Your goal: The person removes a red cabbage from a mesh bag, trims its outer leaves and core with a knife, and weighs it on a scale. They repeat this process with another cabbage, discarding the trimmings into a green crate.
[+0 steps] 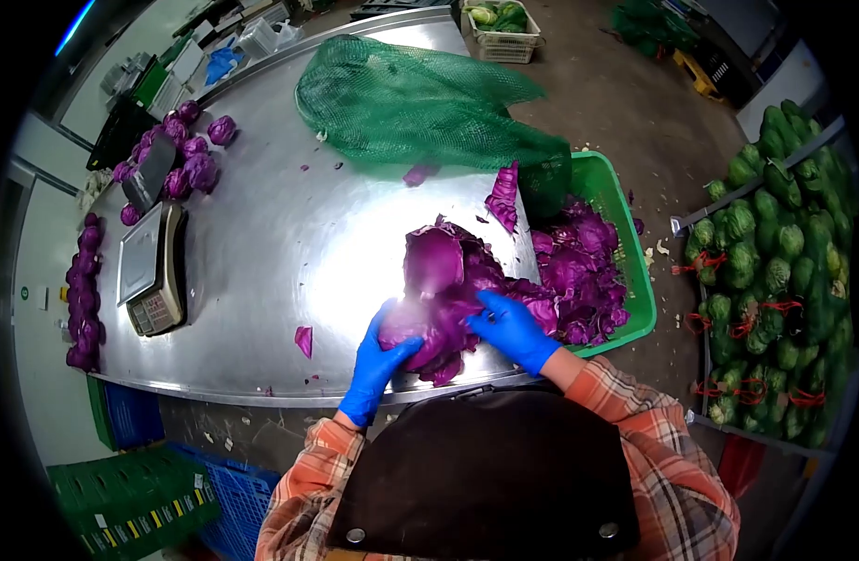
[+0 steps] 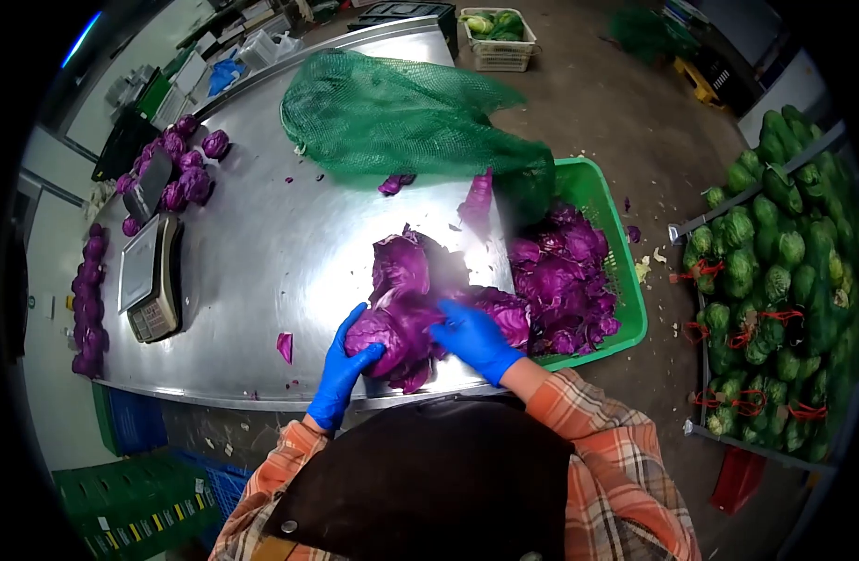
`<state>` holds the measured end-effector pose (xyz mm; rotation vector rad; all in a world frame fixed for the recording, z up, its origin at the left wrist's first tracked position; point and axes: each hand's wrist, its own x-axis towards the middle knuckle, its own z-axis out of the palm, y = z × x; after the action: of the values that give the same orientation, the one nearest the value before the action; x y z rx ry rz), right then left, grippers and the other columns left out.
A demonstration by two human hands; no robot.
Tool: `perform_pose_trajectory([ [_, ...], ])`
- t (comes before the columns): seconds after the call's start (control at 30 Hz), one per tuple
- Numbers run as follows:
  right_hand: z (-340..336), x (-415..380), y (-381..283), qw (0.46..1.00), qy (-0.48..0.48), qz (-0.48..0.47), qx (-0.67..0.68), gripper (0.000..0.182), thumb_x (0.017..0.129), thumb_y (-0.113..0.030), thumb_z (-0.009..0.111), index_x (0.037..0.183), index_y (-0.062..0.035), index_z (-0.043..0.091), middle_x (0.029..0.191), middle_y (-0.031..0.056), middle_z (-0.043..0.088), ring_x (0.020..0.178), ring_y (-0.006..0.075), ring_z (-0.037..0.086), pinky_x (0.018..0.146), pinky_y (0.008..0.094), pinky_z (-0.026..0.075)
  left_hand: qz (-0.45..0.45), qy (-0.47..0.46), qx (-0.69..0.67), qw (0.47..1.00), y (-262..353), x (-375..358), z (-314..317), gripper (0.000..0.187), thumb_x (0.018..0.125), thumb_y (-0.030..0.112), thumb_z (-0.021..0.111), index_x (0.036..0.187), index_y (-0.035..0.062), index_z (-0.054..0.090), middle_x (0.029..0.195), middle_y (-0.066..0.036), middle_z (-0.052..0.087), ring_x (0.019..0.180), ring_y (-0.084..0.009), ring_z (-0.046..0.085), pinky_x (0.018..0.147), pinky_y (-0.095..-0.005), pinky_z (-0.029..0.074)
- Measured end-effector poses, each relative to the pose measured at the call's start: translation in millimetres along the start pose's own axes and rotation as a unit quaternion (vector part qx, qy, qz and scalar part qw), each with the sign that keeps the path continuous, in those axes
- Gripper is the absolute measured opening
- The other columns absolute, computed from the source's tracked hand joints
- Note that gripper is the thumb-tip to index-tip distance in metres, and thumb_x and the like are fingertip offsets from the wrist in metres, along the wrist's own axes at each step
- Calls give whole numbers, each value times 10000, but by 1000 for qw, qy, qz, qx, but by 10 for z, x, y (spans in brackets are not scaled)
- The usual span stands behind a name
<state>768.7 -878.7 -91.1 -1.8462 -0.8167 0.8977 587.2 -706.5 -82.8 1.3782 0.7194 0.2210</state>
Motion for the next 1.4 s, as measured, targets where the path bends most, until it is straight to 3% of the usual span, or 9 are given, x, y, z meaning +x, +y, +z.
perform_pose_trajectory([
  [0.13,-564,78,127,981,85,167,47,613,849,-137,703,1392,-111,420,902,24,620,727,113,568,705,282,509,111,33,0,993,-279,-85,51,843,719,220,826,1411,43,378,1365,-142,465,1235,-251,479,1053,-382,392],
  [0.17,-651,91,278,989,140,-40,35,707,824,-131,733,1430,-104,370,1078,58,591,861,124,559,811,279,490,142,45,21,989,-286,-112,140,845,715,231,829,1406,43,381,1365,-146,458,1240,-259,474,1057,-387,386],
  [0.47,79,309,-66,997,-5,-39,62,701,881,-355,662,1442,-81,345,1365,215,485,1224,274,506,1028,387,392,355,26,303,884,-171,-174,465,1007,639,334,869,1439,50,328,1444,-172,367,1332,-347,358,1107,-450,311],
  [0.9,-684,338,646,965,143,160,153,591,874,-96,545,1427,-244,393,635,39,577,510,113,535,468,278,455,-28,15,-353,935,-575,-167,51,645,933,478,486,1421,80,345,1408,-129,425,1272,-271,454,1078,-450,381],
  [1.0,-1083,289,623,945,303,-41,-117,666,874,-129,632,1465,-175,329,1072,162,650,859,231,656,749,332,530,-63,-15,-468,881,-495,-150,129,746,908,555,498,1452,86,300,1460,-169,364,1317,-347,403,1102,-531,330],
  [1.13,-821,110,-31,970,190,-150,7,562,919,-77,586,1435,-38,367,1323,87,550,1081,156,581,956,282,445,-150,-69,-572,804,-139,-110,335,771,910,626,429,1458,101,294,1461,-177,359,1321,-362,395,1082,-583,330],
  [1.2,-556,-58,-377,978,-34,67,196,445,965,-163,540,1402,-151,452,1257,6,591,715,45,568,675,221,511,-210,-100,-551,801,-132,-94,349,812,897,673,395,1464,102,284,1455,-178,370,1306,-361,414,1059,-568,367],
  [1.33,-26,62,-215,976,-133,58,160,517,982,-339,510,1461,-212,363,1242,100,583,521,87,500,462,255,471,-309,-163,-379,857,-210,-131,164,795,935,627,375,1452,30,291,1323,-237,506,1026,-360,630,904,-431,523],
  [1.4,29,233,-30,960,-127,118,218,505,986,-357,490,1456,-219,370,1212,91,612,498,102,507,444,251,460,-100,-42,-48,993,-354,67,73,709,973,497,439,1468,26,250,1289,-206,534,1058,-300,609,908,-378,514],
])
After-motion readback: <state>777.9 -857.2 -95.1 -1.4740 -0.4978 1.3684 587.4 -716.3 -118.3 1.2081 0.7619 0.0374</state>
